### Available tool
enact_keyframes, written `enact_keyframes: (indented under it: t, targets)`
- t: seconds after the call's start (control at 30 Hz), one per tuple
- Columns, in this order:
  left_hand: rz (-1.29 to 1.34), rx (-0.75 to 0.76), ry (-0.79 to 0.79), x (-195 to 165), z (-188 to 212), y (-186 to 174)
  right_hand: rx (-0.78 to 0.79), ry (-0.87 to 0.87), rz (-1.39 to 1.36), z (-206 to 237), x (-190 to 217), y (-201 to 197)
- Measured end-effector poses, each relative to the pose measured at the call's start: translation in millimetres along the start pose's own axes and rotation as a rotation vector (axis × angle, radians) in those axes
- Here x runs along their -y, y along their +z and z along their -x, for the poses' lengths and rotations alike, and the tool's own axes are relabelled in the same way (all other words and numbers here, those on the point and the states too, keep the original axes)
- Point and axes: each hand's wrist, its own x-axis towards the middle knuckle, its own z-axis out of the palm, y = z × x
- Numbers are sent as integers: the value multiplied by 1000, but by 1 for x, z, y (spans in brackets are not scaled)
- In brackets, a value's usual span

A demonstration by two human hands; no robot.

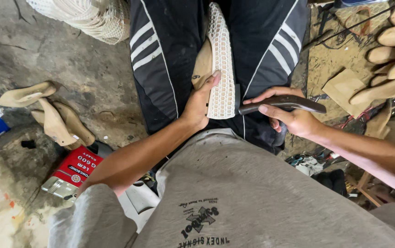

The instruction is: The person uses a curved metal tool to press and smooth the edges of a shoe sole onto a shoe upper. They repeatedly flip the shoe, tap the sole, and adjust the fit while working on their lap.

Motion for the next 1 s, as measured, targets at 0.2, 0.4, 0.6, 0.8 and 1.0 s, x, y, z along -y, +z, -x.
enact_keyframes:
  t: [0.2,0.4,0.6,0.8,1.0]
  targets:
    - [-41,-36,-61,-20,-4,8,-43,-26,-113,-4,6,2]
    - [-75,2,7,-25,6,13,62,-89,-363,-1,-8,-5]
    - [-27,-30,-28,-30,13,19,33,-121,-286,6,-20,-2]
    - [-38,-67,-17,-30,8,19,7,-113,-131,-2,-5,2]
    - [-44,-47,21,-22,5,14,-31,-51,-108,-4,0,0]
